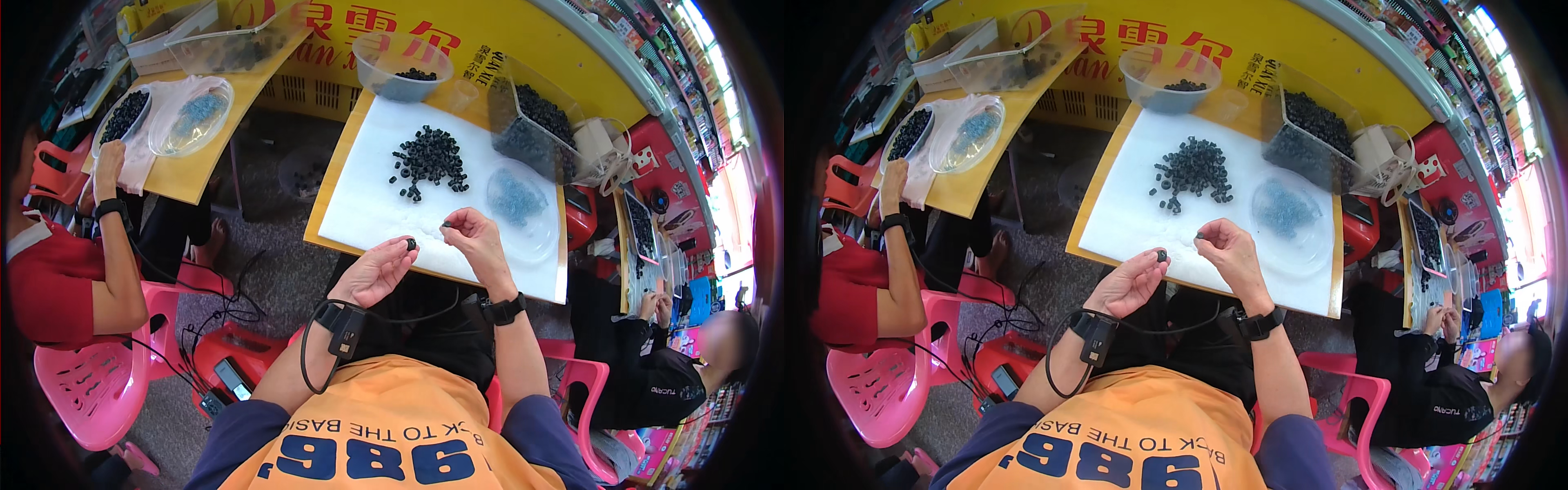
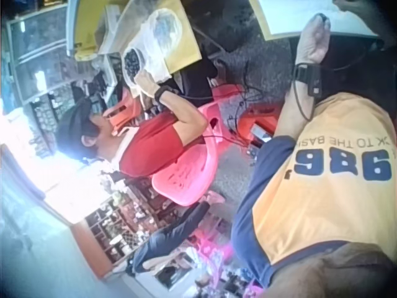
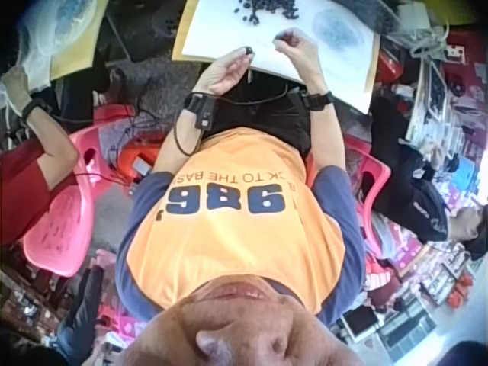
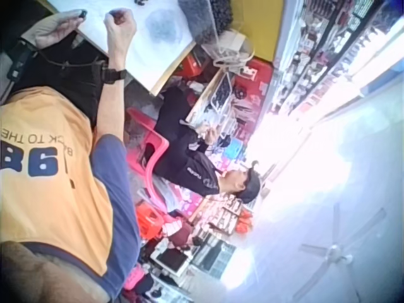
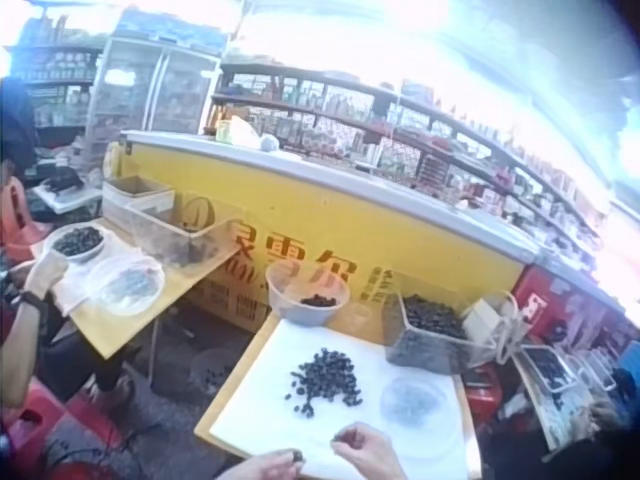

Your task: The recorder picks up and inspects small black plastic components on a table.

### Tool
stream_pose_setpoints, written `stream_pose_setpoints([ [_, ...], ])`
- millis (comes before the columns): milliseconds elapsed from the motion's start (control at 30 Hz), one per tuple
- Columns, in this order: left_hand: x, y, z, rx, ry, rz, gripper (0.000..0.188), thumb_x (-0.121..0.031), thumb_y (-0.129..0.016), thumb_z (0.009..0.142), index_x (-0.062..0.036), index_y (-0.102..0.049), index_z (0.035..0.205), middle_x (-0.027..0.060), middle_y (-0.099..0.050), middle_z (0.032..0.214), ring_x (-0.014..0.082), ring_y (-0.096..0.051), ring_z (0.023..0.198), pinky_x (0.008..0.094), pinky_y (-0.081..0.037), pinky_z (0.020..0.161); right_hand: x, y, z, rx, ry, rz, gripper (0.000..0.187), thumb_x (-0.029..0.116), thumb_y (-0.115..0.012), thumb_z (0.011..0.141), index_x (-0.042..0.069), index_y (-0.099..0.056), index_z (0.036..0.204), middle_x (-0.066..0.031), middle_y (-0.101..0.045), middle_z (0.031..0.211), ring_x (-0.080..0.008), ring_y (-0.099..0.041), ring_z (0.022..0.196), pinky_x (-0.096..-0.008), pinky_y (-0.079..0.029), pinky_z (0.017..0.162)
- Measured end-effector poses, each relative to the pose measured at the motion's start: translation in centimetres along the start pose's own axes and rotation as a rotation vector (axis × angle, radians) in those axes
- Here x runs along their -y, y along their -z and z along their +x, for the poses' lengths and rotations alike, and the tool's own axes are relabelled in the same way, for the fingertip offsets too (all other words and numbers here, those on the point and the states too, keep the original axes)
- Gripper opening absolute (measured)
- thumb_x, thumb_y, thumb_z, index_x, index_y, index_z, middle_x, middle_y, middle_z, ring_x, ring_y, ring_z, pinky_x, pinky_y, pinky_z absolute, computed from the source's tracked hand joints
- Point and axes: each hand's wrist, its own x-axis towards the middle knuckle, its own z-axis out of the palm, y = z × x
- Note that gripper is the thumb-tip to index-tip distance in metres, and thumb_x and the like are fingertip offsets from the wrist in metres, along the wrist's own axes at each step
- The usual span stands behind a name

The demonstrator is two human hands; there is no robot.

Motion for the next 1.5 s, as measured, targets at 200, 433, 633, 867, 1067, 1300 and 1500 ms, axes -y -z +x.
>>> stream_pose_setpoints([
  [200,0.0,0.0,0.0,-0.015,0.002,0.012,0.024,-0.004,-0.064,0.091,0.0009,-0.057,0.114,0.0089,-0.065,0.103,0.0131,-0.067,0.093,0.0177,-0.059,0.078,-2.2,0.5,0.8,-0.131,0.277,-0.638,0.012,0.000,-0.066,0.077,-0.003,-0.063,0.088,-0.0132,-0.063,0.079,-0.0231,-0.063,0.068,-0.0323,-0.051,0.063],
  [433,-0.1,0.2,0.1,-0.015,0.006,0.032,0.023,-0.004,-0.064,0.091,0.0008,-0.058,0.113,0.0085,-0.065,0.102,0.0127,-0.066,0.092,0.0175,-0.058,0.078,-2.6,2.1,2.7,-0.097,0.304,-0.858,0.017,0.003,-0.066,0.079,-0.001,-0.065,0.095,-0.0180,-0.062,0.089,-0.0355,-0.062,0.082,-0.0422,-0.051,0.074],
  [633,-0.1,0.1,0.2,-0.011,0.007,0.051,0.023,-0.005,-0.064,0.091,0.0002,-0.058,0.113,0.0083,-0.065,0.102,0.0127,-0.066,0.092,0.0180,-0.058,0.079,-1.6,2.6,4.0,0.098,0.394,-0.890,0.017,0.004,-0.063,0.082,0.002,-0.067,0.098,-0.0169,-0.061,0.093,-0.0355,-0.061,0.089,-0.0419,-0.050,0.077],
  [867,-0.1,-0.1,0.1,-0.023,-0.002,0.020,0.023,-0.003,-0.063,0.091,0.0011,-0.057,0.113,0.0095,-0.065,0.103,0.0155,-0.067,0.094,0.0186,-0.058,0.081,-1.2,2.9,4.0,0.078,0.268,-0.812,0.016,0.008,-0.063,0.082,0.002,-0.069,0.096,-0.0158,-0.063,0.085,-0.0296,-0.063,0.082,-0.0369,-0.050,0.073],
  [1067,0.0,-0.7,-0.1,-0.015,-0.016,0.034,0.027,-0.002,-0.061,0.092,0.0013,-0.054,0.118,0.0124,-0.064,0.106,0.0158,-0.067,0.096,0.0188,-0.059,0.080,2.1,1.4,0.2,0.082,-0.049,-0.137,0.022,0.009,-0.066,0.086,-0.002,-0.069,0.105,-0.0050,-0.068,0.081,-0.0086,-0.061,0.072,-0.0229,-0.049,0.069],
  [1300,0.4,0.1,0.4,0.070,-0.030,0.098,0.024,0.000,-0.060,0.092,0.0027,-0.056,0.116,0.0123,-0.064,0.106,0.0170,-0.067,0.097,0.0204,-0.058,0.084,3.3,-1.7,-3.1,0.131,0.001,-0.014,0.017,0.006,-0.068,0.087,-0.001,-0.071,0.102,-0.0041,-0.070,0.085,-0.0072,-0.063,0.075,-0.0213,-0.050,0.068],
  [1500,0.5,0.1,0.2,0.076,-0.055,0.121,0.024,-0.002,-0.063,0.091,0.0028,-0.060,0.114,0.0111,-0.065,0.105,0.0172,-0.067,0.096,0.0213,-0.058,0.084,3.7,-2.4,-3.6,0.090,0.083,-0.251,0.015,0.006,-0.068,0.089,-0.002,-0.070,0.101,-0.0027,-0.070,0.085,-0.0049,-0.061,0.075,-0.0189,-0.049,0.066],
])
